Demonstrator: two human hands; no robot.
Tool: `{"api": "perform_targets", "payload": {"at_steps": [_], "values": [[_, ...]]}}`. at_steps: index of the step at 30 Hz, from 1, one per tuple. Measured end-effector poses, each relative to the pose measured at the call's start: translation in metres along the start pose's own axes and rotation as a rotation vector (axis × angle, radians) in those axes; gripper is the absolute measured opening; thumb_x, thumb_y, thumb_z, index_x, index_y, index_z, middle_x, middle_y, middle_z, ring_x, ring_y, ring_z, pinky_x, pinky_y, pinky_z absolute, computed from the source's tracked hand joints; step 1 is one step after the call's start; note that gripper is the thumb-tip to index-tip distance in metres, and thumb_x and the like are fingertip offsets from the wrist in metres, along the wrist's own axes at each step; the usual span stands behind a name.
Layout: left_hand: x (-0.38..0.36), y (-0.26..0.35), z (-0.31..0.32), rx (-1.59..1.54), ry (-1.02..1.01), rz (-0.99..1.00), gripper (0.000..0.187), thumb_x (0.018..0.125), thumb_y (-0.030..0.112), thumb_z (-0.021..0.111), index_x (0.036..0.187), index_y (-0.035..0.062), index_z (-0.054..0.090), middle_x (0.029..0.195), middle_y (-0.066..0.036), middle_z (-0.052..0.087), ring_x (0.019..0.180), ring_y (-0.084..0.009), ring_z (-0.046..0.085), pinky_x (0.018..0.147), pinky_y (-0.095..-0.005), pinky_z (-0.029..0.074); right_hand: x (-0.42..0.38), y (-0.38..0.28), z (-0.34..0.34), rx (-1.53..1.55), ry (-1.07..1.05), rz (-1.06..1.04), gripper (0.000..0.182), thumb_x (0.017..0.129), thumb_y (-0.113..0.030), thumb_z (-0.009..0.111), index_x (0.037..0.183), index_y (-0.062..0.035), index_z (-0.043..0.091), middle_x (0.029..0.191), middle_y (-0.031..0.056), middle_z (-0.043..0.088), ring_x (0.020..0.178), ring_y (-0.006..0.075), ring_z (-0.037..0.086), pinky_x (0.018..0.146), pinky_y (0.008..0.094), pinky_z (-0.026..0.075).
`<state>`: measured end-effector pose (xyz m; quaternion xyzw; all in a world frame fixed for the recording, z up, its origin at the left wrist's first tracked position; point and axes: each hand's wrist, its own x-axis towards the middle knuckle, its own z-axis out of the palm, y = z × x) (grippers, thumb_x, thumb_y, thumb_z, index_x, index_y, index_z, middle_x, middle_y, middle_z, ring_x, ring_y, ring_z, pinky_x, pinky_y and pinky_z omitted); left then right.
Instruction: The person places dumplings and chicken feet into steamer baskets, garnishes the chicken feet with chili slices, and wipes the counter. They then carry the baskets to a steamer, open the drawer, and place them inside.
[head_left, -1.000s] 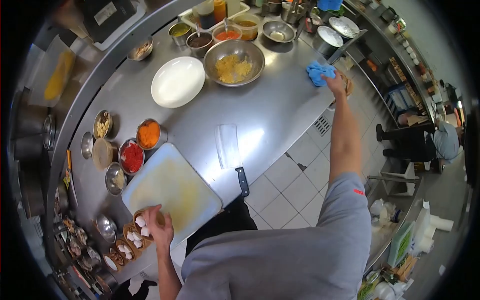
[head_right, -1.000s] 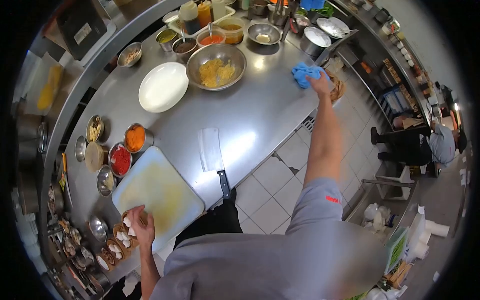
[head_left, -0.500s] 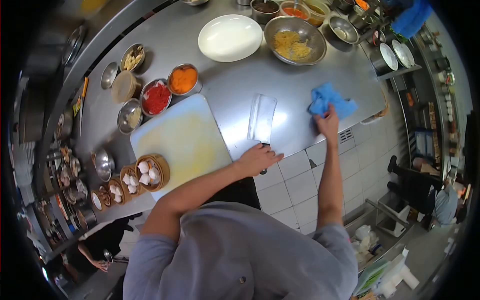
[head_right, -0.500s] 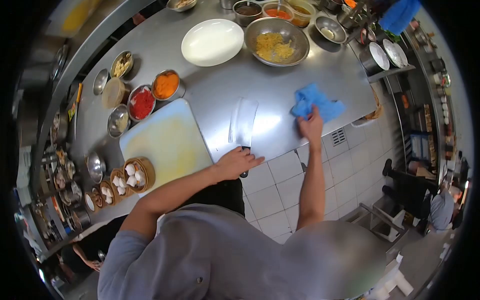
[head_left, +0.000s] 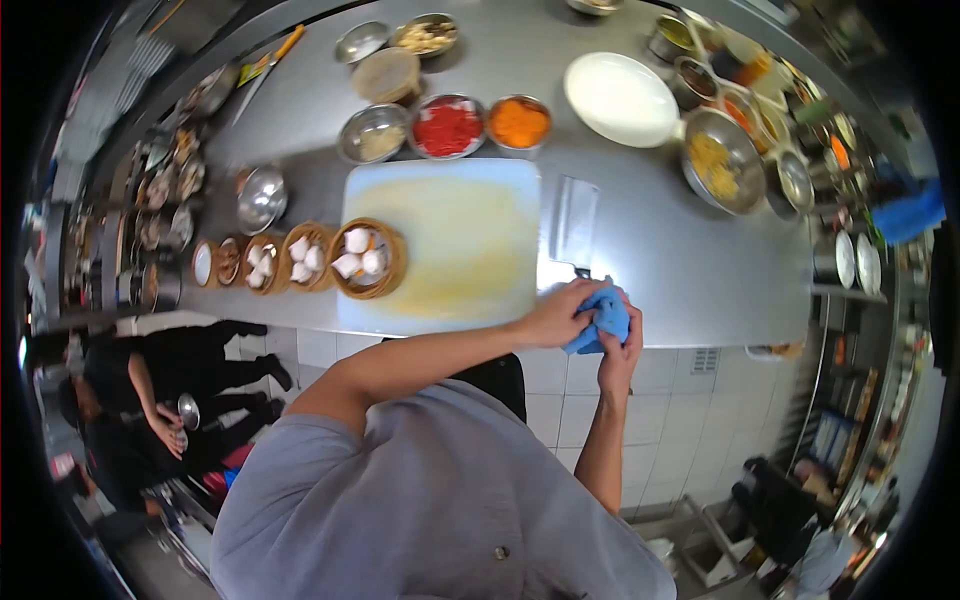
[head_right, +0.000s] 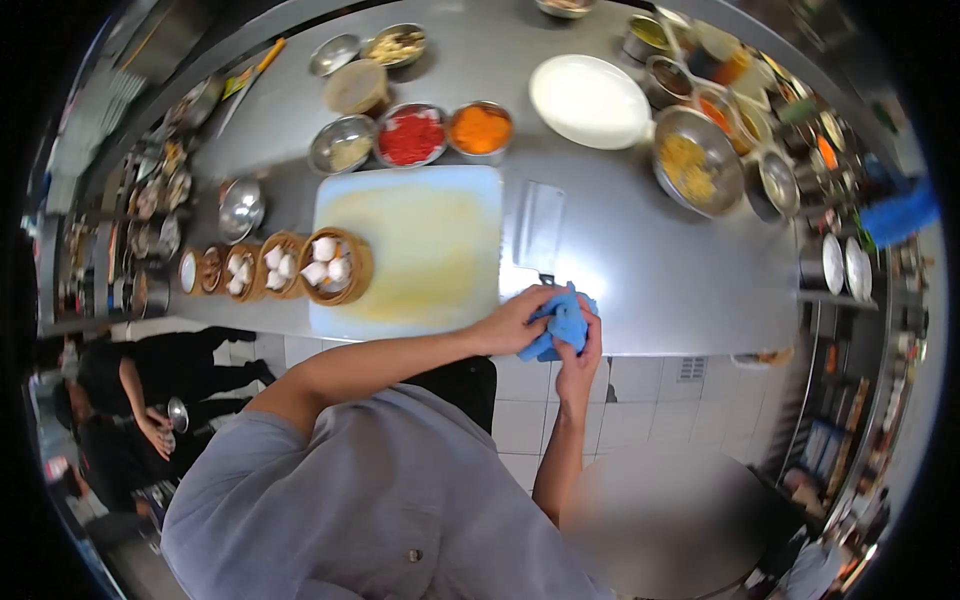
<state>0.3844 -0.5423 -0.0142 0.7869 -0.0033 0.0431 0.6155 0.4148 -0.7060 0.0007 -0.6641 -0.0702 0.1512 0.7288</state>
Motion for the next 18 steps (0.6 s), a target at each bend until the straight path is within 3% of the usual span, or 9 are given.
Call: {"api": "perform_targets", "payload": {"at_steps": [2,3,7,14,18], "values": [[-0.004,0.014,-0.014,0.102,0.079,-0.109,0.045,0.083,-0.004,0.060,0.128,-0.0023,0.057,0.109,-0.018,0.057,0.099,-0.0366,0.061,0.084,-0.0424,0.051,-0.006,-0.025,0.048,-0.080,0.040,-0.032,0.037,0.090,-0.002,0.062,0.127,-0.0001,0.059,0.132,0.0124,0.060,0.121,0.0219,0.056,0.104,0.0362,0.044],[-0.007,0.019,-0.022,0.148,0.122,-0.166,0.041,0.080,-0.006,0.060,0.121,-0.0031,0.061,0.105,-0.019,0.058,0.097,-0.0381,0.061,0.082,-0.0437,0.050,-0.006,-0.033,0.067,-0.129,0.066,-0.048,0.034,0.091,0.002,0.061,0.125,-0.0001,0.058,0.119,0.0098,0.064,0.112,0.0188,0.060,0.100,0.0337,0.047],[-0.026,0.021,-0.065,0.219,0.214,0.010,0.021,0.075,-0.005,0.059,0.096,-0.0030,0.063,0.093,-0.019,0.060,0.090,-0.0419,0.060,0.078,-0.0466,0.049,0.005,-0.008,0.085,-0.126,-0.057,-0.093,0.030,0.089,0.008,0.060,0.119,-0.0004,0.060,0.106,0.0041,0.065,0.097,0.0117,0.061,0.088,0.0268,0.050],[-0.069,0.039,-0.146,0.201,0.413,0.041,0.019,0.078,0.001,0.065,0.096,-0.0017,0.065,0.089,-0.017,0.062,0.083,-0.0386,0.063,0.073,-0.0454,0.052,0.018,-0.023,0.164,-0.210,-0.172,-0.230,0.020,0.090,0.002,0.061,0.110,-0.0003,0.062,0.103,0.0038,0.065,0.091,0.0102,0.059,0.082,0.0260,0.050],[-0.120,0.047,-0.208,0.164,0.498,0.161,0.019,0.083,0.004,0.067,0.101,0.0000,0.067,0.093,-0.016,0.065,0.087,-0.0352,0.066,0.076,-0.0428,0.053,0.029,-0.013,0.206,-0.311,-0.050,-0.478,0.023,0.090,0.000,0.061,0.113,0.0009,0.063,0.099,0.0052,0.067,0.091,0.0139,0.062,0.085,0.0297,0.051]]}}
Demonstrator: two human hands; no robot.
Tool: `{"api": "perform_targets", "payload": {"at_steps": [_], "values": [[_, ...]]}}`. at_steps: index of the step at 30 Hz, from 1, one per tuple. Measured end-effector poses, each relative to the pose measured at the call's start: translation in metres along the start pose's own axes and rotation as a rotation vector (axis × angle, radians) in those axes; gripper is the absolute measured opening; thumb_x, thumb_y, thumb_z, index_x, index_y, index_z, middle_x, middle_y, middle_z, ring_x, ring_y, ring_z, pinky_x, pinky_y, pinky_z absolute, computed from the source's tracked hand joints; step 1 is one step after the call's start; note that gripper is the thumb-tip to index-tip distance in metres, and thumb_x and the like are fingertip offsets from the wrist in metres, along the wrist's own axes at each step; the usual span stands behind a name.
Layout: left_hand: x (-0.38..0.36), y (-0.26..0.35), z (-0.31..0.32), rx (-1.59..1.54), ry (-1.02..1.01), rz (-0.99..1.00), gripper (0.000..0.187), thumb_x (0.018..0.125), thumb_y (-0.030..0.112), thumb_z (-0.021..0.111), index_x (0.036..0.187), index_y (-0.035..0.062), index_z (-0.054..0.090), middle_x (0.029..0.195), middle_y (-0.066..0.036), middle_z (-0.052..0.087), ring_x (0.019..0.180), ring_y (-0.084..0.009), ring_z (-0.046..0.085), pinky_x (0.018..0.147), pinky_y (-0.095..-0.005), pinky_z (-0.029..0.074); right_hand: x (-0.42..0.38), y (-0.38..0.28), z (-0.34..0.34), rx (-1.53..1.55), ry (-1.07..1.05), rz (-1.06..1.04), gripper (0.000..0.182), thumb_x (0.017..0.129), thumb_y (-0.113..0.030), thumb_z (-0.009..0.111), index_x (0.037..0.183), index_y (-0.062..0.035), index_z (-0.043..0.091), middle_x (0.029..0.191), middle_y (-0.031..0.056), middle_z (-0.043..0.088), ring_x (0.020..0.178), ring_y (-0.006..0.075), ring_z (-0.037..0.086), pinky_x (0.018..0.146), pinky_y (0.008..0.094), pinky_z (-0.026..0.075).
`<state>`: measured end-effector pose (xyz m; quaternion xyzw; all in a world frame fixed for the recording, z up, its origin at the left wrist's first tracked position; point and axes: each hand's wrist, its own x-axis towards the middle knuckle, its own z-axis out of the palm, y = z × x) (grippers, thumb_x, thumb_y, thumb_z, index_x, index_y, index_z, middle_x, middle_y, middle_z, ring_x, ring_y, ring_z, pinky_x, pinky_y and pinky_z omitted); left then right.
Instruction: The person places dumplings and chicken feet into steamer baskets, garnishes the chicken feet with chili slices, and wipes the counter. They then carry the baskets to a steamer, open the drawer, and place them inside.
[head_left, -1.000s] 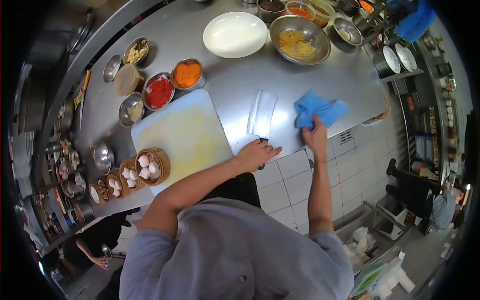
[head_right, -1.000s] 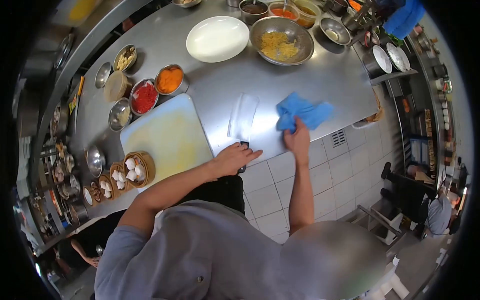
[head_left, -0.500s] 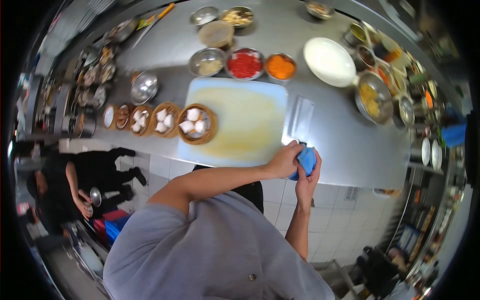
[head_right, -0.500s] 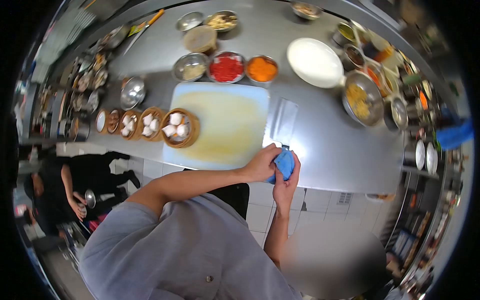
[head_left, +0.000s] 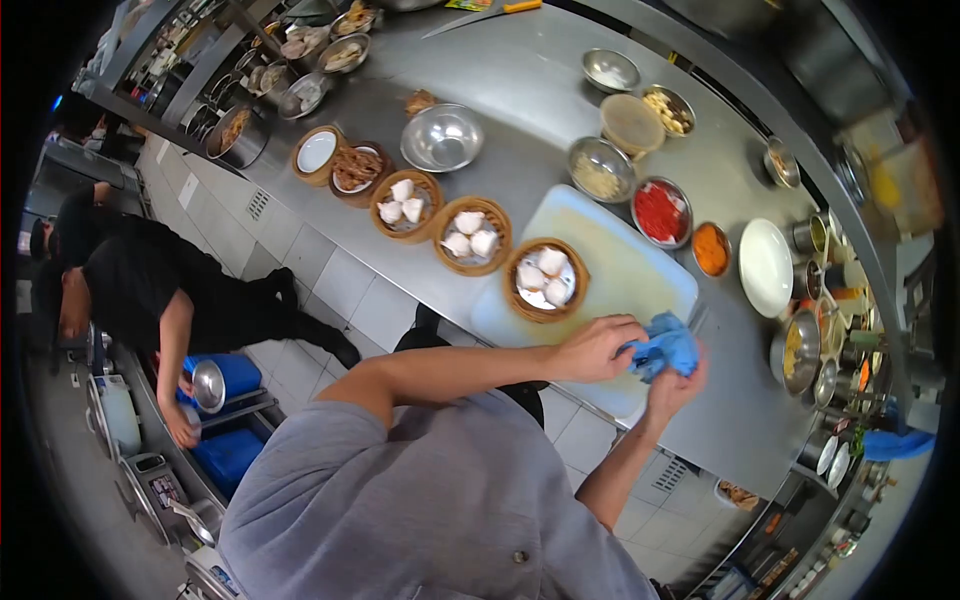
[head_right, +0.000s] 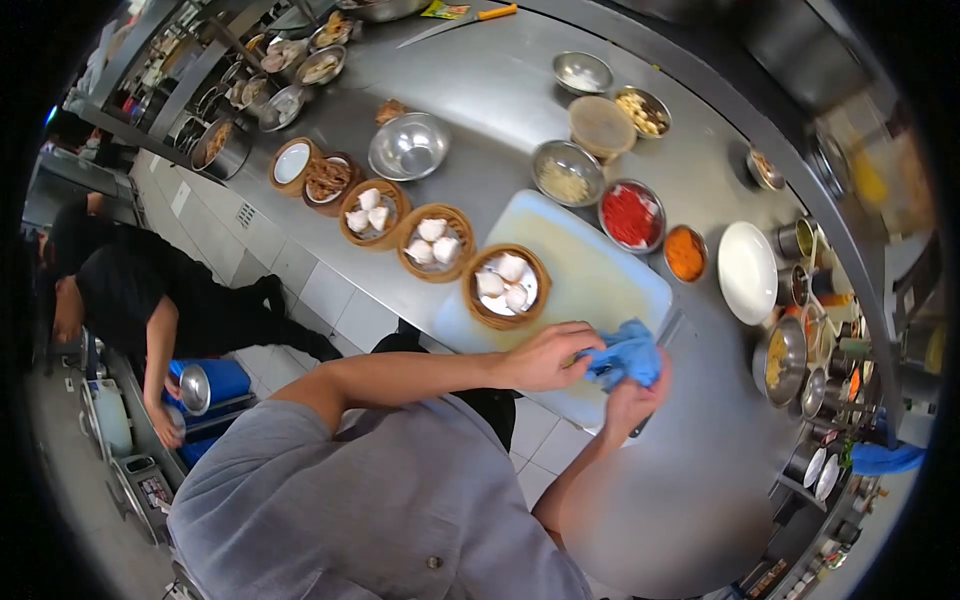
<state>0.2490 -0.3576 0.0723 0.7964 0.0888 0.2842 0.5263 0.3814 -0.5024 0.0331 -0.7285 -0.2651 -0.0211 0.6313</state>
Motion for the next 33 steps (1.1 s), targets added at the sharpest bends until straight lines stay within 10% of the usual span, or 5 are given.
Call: {"api": "perform_targets", "payload": {"at_steps": [8,13,18,27,33], "values": [[-0.017,-0.104,-0.306,0.053,0.367,-0.138,0.019,0.090,-0.001,0.063,0.108,0.0024,0.068,0.099,-0.007,0.068,0.087,-0.0137,0.064,0.076,-0.0278,0.054,0.005,-0.027,0.069,-0.213,0.272,0.070,0.027,0.091,-0.003,0.065,0.117,0.0014,0.062,0.103,0.0070,0.067,0.093,0.0144,0.061,0.087,0.0305,0.051],[0.030,-0.195,-0.476,0.729,0.176,-0.152,0.031,0.086,-0.002,0.062,0.116,0.0046,0.066,0.116,-0.014,0.067,0.109,-0.0308,0.063,0.097,-0.0428,0.050,-0.041,-0.056,0.106,-0.173,0.484,0.078,0.027,0.091,-0.003,0.067,0.117,0.0011,0.063,0.104,0.0058,0.066,0.094,0.0151,0.060,0.088,0.0304,0.050],[0.072,-0.258,-0.516,0.916,-0.308,-0.052,0.054,0.082,-0.004,0.063,0.133,0.0103,0.060,0.140,-0.013,0.058,0.129,-0.0345,0.053,0.113,-0.0459,0.038,-0.094,-0.074,0.102,-0.209,0.543,0.179,0.029,0.090,-0.004,0.069,0.118,0.0015,0.062,0.108,0.0071,0.067,0.098,0.0165,0.060,0.093,0.0332,0.049],[0.141,-0.296,-0.516,0.876,-0.866,-0.304,0.052,0.081,0.026,0.074,0.130,0.0104,0.064,0.113,-0.024,0.068,0.104,-0.0401,0.061,0.095,-0.0468,0.049,-0.157,-0.108,0.062,-0.421,0.696,0.304,0.033,0.090,-0.008,0.073,0.120,-0.0003,0.064,0.108,0.0068,0.068,0.098,0.0165,0.061,0.092,0.0319,0.048],[0.140,-0.329,-0.550,0.617,-0.662,-0.511,0.035,0.075,0.015,0.083,0.102,-0.0002,0.068,0.086,-0.006,0.070,0.078,-0.0181,0.064,0.074,-0.0361,0.054,-0.166,-0.097,0.017,-0.379,0.752,0.322,0.031,0.088,-0.007,0.073,0.118,-0.0009,0.065,0.105,0.0059,0.068,0.098,0.0157,0.062,0.092,0.0315,0.049]]}}
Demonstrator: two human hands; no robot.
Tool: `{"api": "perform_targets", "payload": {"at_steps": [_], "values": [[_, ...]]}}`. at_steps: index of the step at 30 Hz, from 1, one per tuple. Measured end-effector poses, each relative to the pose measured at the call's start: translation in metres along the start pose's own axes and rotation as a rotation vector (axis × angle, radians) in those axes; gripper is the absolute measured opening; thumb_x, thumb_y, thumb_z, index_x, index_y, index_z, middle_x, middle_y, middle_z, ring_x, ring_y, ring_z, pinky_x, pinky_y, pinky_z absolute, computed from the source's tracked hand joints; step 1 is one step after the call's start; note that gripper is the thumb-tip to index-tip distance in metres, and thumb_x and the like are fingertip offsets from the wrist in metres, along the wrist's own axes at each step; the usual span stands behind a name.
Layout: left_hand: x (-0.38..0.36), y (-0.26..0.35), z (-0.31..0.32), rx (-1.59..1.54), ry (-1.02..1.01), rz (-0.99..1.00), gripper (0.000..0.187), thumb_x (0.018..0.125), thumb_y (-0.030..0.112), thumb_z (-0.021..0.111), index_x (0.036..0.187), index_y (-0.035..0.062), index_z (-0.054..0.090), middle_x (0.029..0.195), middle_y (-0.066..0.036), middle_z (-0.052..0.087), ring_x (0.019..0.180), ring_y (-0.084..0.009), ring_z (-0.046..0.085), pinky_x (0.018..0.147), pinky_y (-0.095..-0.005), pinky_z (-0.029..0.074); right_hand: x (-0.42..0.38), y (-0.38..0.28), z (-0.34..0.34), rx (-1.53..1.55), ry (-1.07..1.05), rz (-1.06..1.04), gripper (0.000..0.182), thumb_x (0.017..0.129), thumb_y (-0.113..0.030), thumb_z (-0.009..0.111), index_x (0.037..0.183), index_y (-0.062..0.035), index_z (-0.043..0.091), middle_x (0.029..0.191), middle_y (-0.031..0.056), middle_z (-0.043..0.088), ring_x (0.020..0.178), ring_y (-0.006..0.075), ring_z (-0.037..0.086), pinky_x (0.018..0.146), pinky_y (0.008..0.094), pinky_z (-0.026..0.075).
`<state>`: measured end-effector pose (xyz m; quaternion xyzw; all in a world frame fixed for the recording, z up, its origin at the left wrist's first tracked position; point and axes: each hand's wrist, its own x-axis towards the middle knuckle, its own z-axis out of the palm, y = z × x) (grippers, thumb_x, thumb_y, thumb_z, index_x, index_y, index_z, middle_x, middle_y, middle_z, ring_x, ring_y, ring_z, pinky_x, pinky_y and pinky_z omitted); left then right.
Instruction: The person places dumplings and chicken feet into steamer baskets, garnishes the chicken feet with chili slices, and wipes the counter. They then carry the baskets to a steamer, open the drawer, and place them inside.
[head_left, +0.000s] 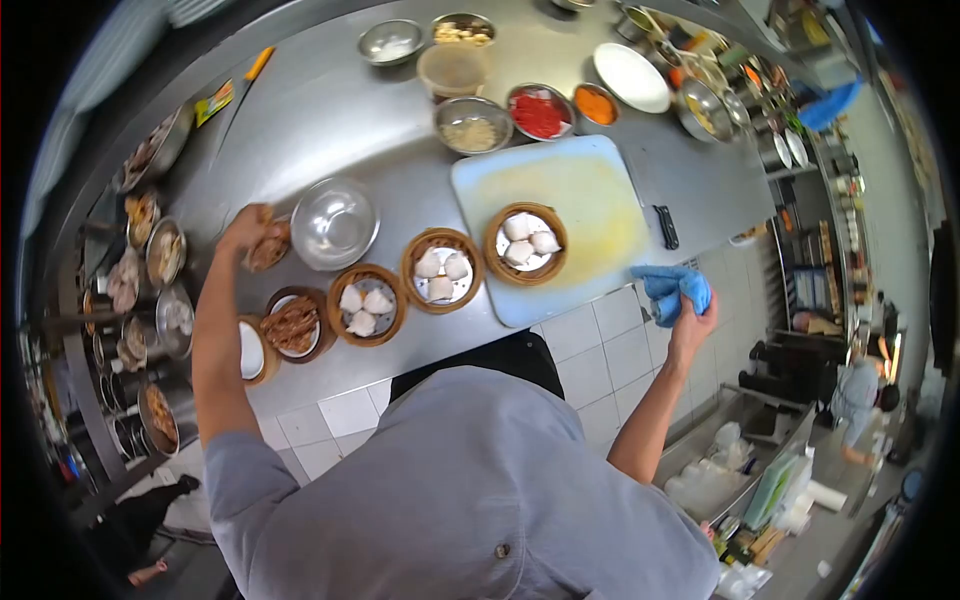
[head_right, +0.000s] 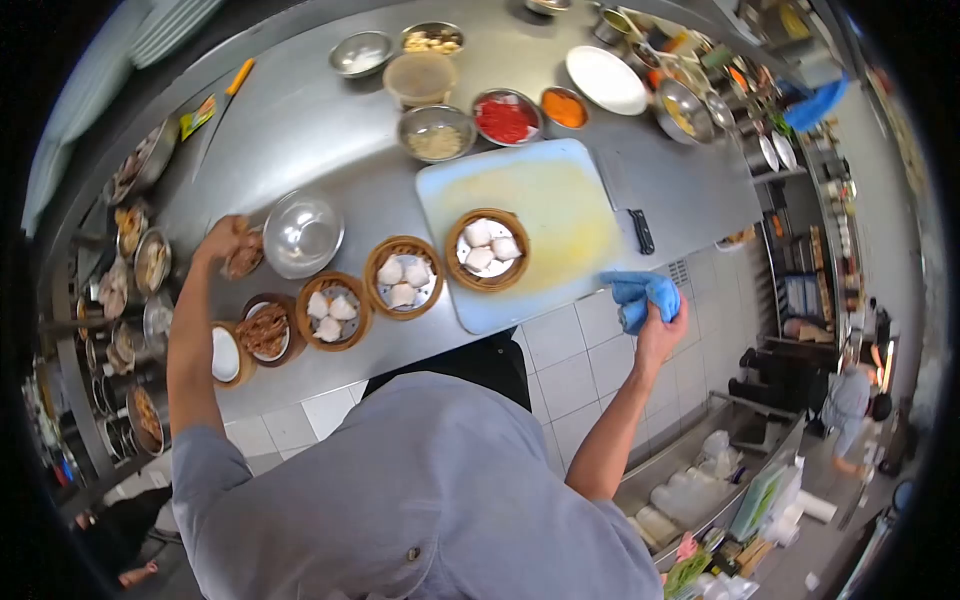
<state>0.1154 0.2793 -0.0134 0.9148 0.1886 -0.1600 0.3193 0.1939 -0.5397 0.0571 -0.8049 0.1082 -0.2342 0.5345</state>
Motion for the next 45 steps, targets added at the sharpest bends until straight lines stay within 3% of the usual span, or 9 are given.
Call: {"api": "perform_targets", "payload": {"at_steps": [5,12,17,23,28,33,37,41,45], "values": [[-0.022,-0.019,-0.040,-0.360,0.178,-0.161,0.020,0.081,0.013,0.078,0.088,0.0058,0.061,0.070,0.000,0.055,0.058,-0.0090,0.053,0.047,-0.0269,0.043,0.090,0.035,-0.009,0.042,-0.016,0.019,0.030,0.087,-0.005,0.071,0.116,-0.0002,0.065,0.106,0.0068,0.068,0.098,0.0165,0.063,0.091,0.0318,0.049],[-0.073,0.189,-0.057,-0.361,0.521,0.046,0.013,0.089,0.008,0.068,0.100,0.0044,0.062,0.076,0.001,0.059,0.060,-0.0066,0.054,0.053,-0.0231,0.045,0.241,0.122,0.021,-0.510,-0.052,-0.347,0.057,0.079,-0.014,0.080,0.129,-0.0016,0.055,0.111,0.0163,0.067,0.096,0.0298,0.066,0.089,0.0405,0.051],[-0.059,0.402,0.060,-0.545,0.476,0.099,0.019,0.092,0.019,0.074,0.103,0.0081,0.064,0.081,0.003,0.063,0.066,-0.0044,0.056,0.057,-0.0219,0.047,0.220,0.155,0.069,-0.619,-0.723,-0.222,0.060,0.077,-0.018,0.080,0.127,-0.0014,0.053,0.111,0.0258,0.063,0.098,0.0426,0.065,0.082,0.0490,0.053],[0.011,0.559,0.252,-1.260,-0.015,0.260,0.022,0.097,0.016,0.069,0.116,0.0047,0.067,0.091,0.001,0.067,0.076,-0.0068,0.063,0.070,-0.0232,0.053,0.223,0.150,0.084,-0.530,-0.768,-0.113,0.054,0.075,-0.019,0.076,0.121,0.0029,0.056,0.087,0.0245,0.068,0.085,0.0453,0.067,0.077,0.0501,0.053],[0.068,0.576,0.382,-0.626,0.026,0.238,0.019,0.095,0.016,0.068,0.091,-0.0026,0.067,0.073,-0.013,0.068,0.063,-0.0211,0.066,0.064,-0.0354,0.055,0.212,0.165,0.068,0.039,-0.798,0.473,0.020,0.082,-0.003,0.063,0.098,-0.0004,0.051,0.068,0.0051,0.057,0.052,0.0134,0.056,0.044,0.0331,0.047],[0.051,0.576,0.386,-0.218,0.162,0.427,0.015,0.092,0.013,0.066,0.087,-0.0012,0.067,0.077,-0.025,0.066,0.073,-0.0440,0.065,0.070,-0.0496,0.053,0.171,0.136,0.014,0.102,-0.679,0.425,0.016,0.093,-0.009,0.061,0.103,-0.0056,0.050,0.063,-0.0001,0.051,0.051,0.0097,0.052,0.040,0.0279,0.040],[0.053,0.569,0.384,-0.066,0.154,0.423,0.018,0.095,0.018,0.063,0.089,0.0013,0.068,0.081,-0.025,0.067,0.078,-0.0460,0.063,0.072,-0.0516,0.051,0.146,0.073,0.000,0.172,-0.756,0.427,0.014,0.102,-0.018,0.059,0.108,-0.0073,0.053,0.060,-0.0039,0.049,0.046,0.0051,0.046,0.040,0.0249,0.037],[0.058,0.565,0.383,-0.010,0.118,0.396,0.021,0.095,0.020,0.061,0.090,0.0019,0.069,0.081,-0.025,0.067,0.081,-0.0453,0.065,0.076,-0.0536,0.051,0.132,0.086,0.022,-0.202,-0.833,-0.043,0.022,0.102,-0.021,0.059,0.115,-0.0039,0.052,0.061,0.0127,0.055,0.047,0.0242,0.052,0.049,0.0410,0.043],[0.064,0.565,0.383,0.016,0.110,0.309,0.021,0.095,0.021,0.060,0.091,0.0033,0.071,0.086,-0.024,0.069,0.086,-0.0435,0.067,0.080,-0.0536,0.051,0.125,0.072,0.035,-0.326,-0.765,-0.027,0.020,0.100,-0.018,0.057,0.113,-0.0045,0.049,0.076,0.0267,0.065,0.073,0.0511,0.063,0.065,0.0567,0.047]]}}
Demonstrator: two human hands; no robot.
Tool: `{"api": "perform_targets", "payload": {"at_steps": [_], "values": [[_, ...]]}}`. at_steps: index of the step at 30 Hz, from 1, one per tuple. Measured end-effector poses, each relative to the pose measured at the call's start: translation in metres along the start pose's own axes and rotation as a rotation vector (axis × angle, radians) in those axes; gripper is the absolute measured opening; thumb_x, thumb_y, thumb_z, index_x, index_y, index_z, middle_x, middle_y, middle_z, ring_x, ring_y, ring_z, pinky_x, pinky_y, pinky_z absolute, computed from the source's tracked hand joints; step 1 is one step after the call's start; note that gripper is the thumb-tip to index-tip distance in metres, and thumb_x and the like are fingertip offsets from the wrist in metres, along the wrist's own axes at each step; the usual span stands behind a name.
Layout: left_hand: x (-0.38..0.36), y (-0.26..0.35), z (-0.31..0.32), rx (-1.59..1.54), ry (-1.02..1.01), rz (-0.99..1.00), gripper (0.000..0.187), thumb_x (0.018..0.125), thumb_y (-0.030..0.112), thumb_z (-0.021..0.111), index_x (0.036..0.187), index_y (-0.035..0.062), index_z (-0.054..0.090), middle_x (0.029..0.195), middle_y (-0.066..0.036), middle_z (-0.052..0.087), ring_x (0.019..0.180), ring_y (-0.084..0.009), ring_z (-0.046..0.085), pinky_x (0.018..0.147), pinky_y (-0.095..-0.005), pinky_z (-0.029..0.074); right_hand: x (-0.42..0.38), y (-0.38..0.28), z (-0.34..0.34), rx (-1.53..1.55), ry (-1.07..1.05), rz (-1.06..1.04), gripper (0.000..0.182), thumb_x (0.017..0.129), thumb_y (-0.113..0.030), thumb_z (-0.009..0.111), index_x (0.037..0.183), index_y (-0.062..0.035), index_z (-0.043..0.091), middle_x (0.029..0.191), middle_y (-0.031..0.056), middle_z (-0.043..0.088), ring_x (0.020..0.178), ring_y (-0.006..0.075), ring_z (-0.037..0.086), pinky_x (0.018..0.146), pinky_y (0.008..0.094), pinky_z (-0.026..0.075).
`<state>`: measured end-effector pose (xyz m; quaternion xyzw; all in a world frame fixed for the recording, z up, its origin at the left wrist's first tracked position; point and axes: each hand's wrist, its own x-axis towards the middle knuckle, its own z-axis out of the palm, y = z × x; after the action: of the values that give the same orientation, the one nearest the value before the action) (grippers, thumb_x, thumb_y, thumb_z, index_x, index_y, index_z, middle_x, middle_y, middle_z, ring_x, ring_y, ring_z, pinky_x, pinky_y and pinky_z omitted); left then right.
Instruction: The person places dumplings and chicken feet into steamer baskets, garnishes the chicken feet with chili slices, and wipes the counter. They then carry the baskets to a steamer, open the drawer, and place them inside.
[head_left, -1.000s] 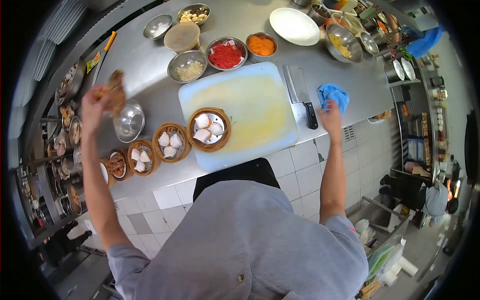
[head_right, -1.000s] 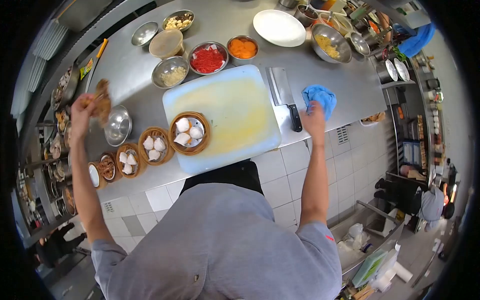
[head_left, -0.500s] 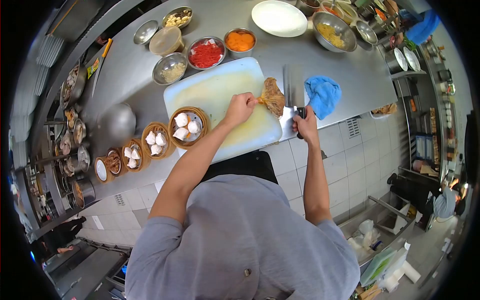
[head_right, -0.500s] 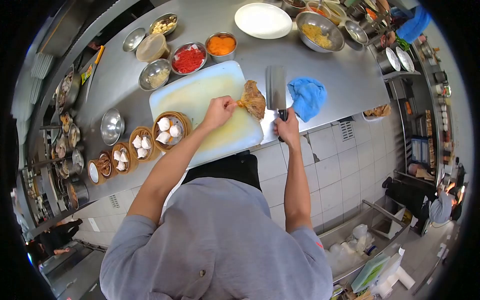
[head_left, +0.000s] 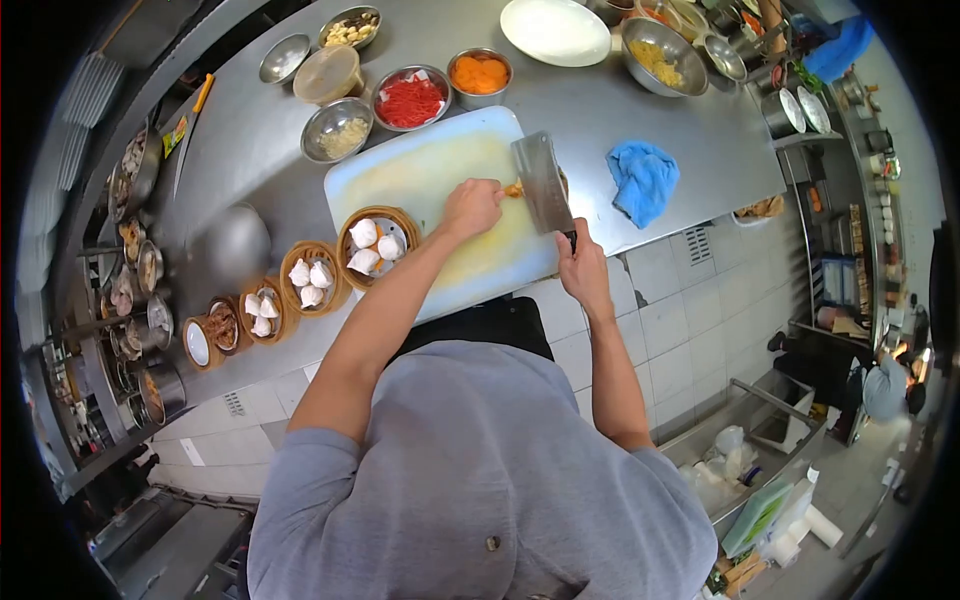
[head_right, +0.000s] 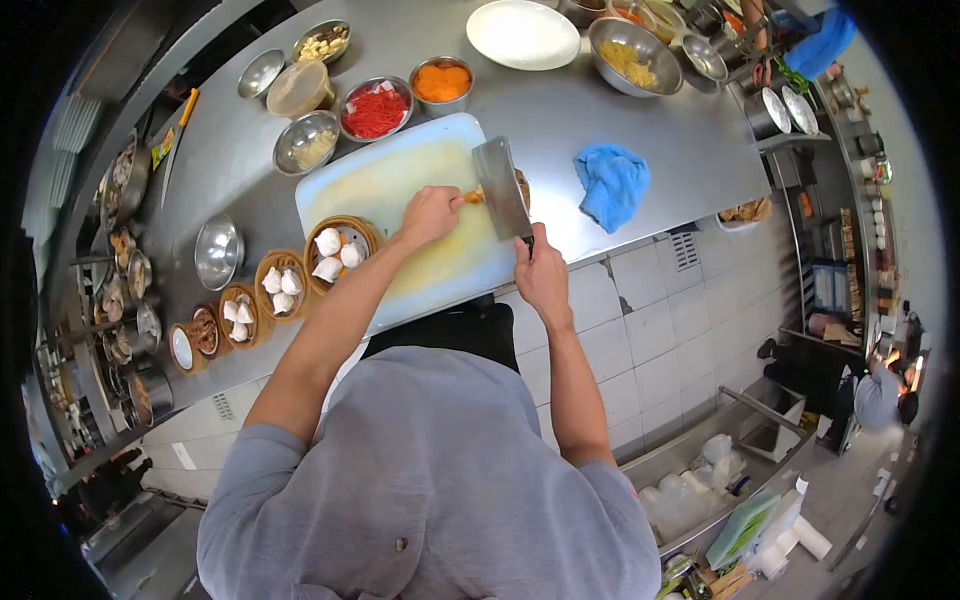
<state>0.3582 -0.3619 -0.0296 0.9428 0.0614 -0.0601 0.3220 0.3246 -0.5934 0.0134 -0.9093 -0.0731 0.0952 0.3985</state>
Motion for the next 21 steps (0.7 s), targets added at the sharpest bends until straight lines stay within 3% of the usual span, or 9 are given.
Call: {"api": "perform_targets", "payload": {"at_steps": [9,15,21], "values": [[-0.021,-0.002,-0.008,0.063,-0.037,-0.052,0.030,0.100,0.027,0.051,0.100,0.0030,0.069,0.092,-0.026,0.071,0.090,-0.0457,0.068,0.083,-0.0551,0.053,0.000,-0.028,0.010,-0.132,0.026,-0.083,0.020,0.101,-0.018,0.054,0.115,-0.0043,0.048,0.079,0.0268,0.066,0.075,0.0510,0.064,0.065,0.0584,0.047],[-0.029,-0.011,-0.002,0.056,0.057,-0.003,0.031,0.100,0.026,0.051,0.094,0.0008,0.068,0.086,-0.029,0.069,0.083,-0.0481,0.068,0.077,-0.0576,0.053,-0.003,-0.079,-0.001,0.054,0.303,-0.252,0.020,0.102,-0.018,0.051,0.115,-0.0037,0.047,0.082,0.0260,0.067,0.075,0.0501,0.064,0.064,0.0564,0.049],[-0.029,-0.010,-0.002,0.055,0.069,0.025,0.027,0.097,0.021,0.054,0.090,-0.0013,0.068,0.084,-0.027,0.070,0.081,-0.0463,0.069,0.075,-0.0556,0.054,0.009,-0.031,0.023,-0.358,-0.044,-0.184,0.019,0.101,-0.016,0.056,0.113,-0.0048,0.047,0.079,0.0266,0.066,0.074,0.0502,0.064,0.062,0.0555,0.047]]}}
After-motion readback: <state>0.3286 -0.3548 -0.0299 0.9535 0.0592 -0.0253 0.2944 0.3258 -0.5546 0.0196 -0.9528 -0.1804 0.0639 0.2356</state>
